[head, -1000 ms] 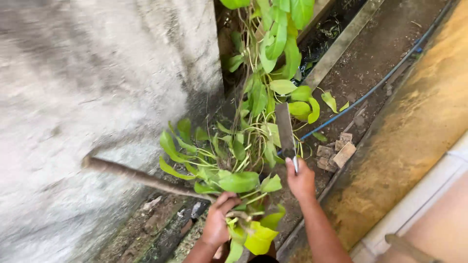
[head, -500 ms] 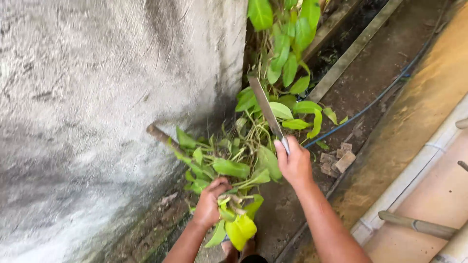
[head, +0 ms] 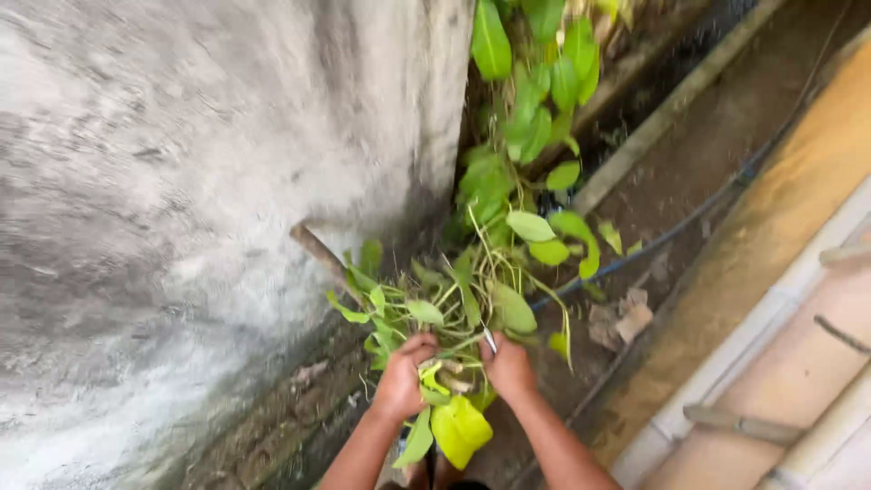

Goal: Using a cleaver to cut and remove vines and leaves from a wall and garden area.

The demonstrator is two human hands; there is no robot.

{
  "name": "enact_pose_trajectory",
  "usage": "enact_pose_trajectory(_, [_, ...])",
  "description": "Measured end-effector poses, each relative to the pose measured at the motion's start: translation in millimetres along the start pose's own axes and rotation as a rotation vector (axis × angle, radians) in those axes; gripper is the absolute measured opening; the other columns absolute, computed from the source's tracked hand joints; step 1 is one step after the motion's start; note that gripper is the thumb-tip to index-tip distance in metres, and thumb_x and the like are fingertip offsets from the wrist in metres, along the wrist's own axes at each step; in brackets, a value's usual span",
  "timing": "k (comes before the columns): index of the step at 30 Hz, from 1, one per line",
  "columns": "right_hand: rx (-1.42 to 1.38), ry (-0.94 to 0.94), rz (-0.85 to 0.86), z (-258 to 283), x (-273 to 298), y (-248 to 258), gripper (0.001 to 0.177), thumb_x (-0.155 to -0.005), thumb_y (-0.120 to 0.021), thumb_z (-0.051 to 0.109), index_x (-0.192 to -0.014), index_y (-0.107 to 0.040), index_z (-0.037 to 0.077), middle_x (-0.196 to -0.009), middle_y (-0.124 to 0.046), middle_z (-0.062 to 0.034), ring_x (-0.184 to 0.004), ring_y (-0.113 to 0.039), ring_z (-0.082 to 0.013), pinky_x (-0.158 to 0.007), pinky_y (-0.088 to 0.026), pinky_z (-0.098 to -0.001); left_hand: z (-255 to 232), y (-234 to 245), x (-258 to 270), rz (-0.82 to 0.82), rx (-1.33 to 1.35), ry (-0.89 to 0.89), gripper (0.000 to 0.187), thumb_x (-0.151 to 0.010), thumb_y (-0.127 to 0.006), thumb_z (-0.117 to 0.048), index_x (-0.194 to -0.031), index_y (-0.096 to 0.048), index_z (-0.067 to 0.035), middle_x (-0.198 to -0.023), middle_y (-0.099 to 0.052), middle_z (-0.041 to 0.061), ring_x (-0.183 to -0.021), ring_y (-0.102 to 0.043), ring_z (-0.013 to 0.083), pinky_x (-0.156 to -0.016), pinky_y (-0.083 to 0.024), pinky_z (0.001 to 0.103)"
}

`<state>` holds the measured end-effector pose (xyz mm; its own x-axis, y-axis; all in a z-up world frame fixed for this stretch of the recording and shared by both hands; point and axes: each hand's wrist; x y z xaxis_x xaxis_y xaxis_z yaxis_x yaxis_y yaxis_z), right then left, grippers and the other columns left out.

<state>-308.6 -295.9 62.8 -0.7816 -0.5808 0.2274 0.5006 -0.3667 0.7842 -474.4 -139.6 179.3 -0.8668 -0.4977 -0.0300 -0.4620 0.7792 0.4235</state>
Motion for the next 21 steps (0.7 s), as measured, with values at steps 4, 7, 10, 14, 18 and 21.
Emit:
enact_pose_trajectory(4, [-0.096, 0.226, -0.155, 30.8, 12.6, 32.7, 0.024, -0.096, -0.064, 0.031, -0.096, -0.065, 0.007, -0.077, -0.068, -0.0245, -0.073, -0.065, -0.0472, -0.064, -0.05, -0.0545, -36.4, 20.4, 5.1, -0.089, -0.023, -0.042, 0.04, -0.062, -0.088, -0.02, -0.097, -0.077, -0.004, -0.113, -0.071, 0.012, -0.105, -0.072, 0.027, -0.096, -0.056, 0.036])
enact_pose_trajectory(7, [-0.2, 0.153, -0.144, 59.7, 37.4, 39.9, 0.022, -0.097, -0.066, 0.029, -0.096, -0.064, 0.007, -0.073, -0.064, -0.0239, -0.064, -0.064, -0.0455, -0.056, -0.048, -0.0509, -59.9, 43.2, 19.5, -0.109, -0.03, -0.126, 0.041, -0.063, -0.088, -0.02, -0.096, -0.074, -0.001, -0.11, -0.07, 0.013, -0.106, -0.071, 0.0284, -0.095, -0.054, 0.036])
enact_pose_trajectory(10, [-0.288, 0.342, -0.241, 76.4, 49.7, 36.9, 0.023, -0.096, -0.07, 0.024, -0.09, -0.058, 0.004, -0.07, -0.062, -0.0225, -0.062, -0.06, -0.0447, -0.054, -0.048, -0.0461, -74.5, 67.2, 30.5, -0.153, -0.019, -0.183, 0.042, -0.066, -0.084, -0.016, -0.103, -0.074, 0.001, -0.116, -0.07, 0.014, -0.11, -0.071, 0.0296, -0.097, -0.054, 0.037])
enact_pose_trajectory(14, [-0.377, 0.256, -0.061, 135.8, 87.4, 57.0, 0.019, -0.095, -0.069, 0.023, -0.095, -0.059, 0.006, -0.065, -0.064, -0.0171, -0.056, -0.066, -0.0325, -0.052, -0.049, -0.0428, -97.1, 113.9, 74.3, -0.132, -0.084, -0.181, 0.043, -0.062, -0.085, -0.018, -0.1, -0.075, -0.001, -0.115, -0.071, 0.012, -0.102, -0.074, 0.0271, -0.092, -0.057, 0.035])
enact_pose_trajectory(18, [-0.396, 0.395, 0.026, 182.2, 123.1, 49.9, 0.021, -0.092, -0.074, 0.019, -0.099, -0.06, 0.005, -0.067, -0.063, -0.0133, -0.055, -0.058, -0.0233, -0.054, -0.049, -0.0391, -109.3, 157.0, 134.9, -0.129, -0.028, -0.161, 0.048, -0.054, -0.083, -0.014, -0.098, -0.072, 0.003, -0.108, -0.07, 0.012, -0.095, -0.074, 0.0265, -0.084, -0.057, 0.033])
enact_pose_trajectory(21, [-0.453, 0.44, 0.032, 215.7, 157.5, 19.0, 0.021, -0.09, -0.075, 0.017, -0.105, -0.064, 0.005, -0.067, -0.062, -0.0132, -0.057, -0.055, -0.0233, -0.055, -0.05, -0.0374, -109.0, 192.6, 185.3, -0.19, -0.041, -0.171, 0.035, -0.062, -0.079, -0.009, -0.095, -0.075, 0.0, -0.108, -0.071, 0.009, -0.098, -0.074, 0.024, -0.087, -0.056, 0.031])
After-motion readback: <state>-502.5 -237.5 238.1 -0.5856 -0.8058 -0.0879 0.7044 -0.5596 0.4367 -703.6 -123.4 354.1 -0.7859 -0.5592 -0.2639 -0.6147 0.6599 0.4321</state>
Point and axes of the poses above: each hand's wrist, its own x-axis away from the middle knuckle, its own y-axis out of the back of the hand, z = x × y
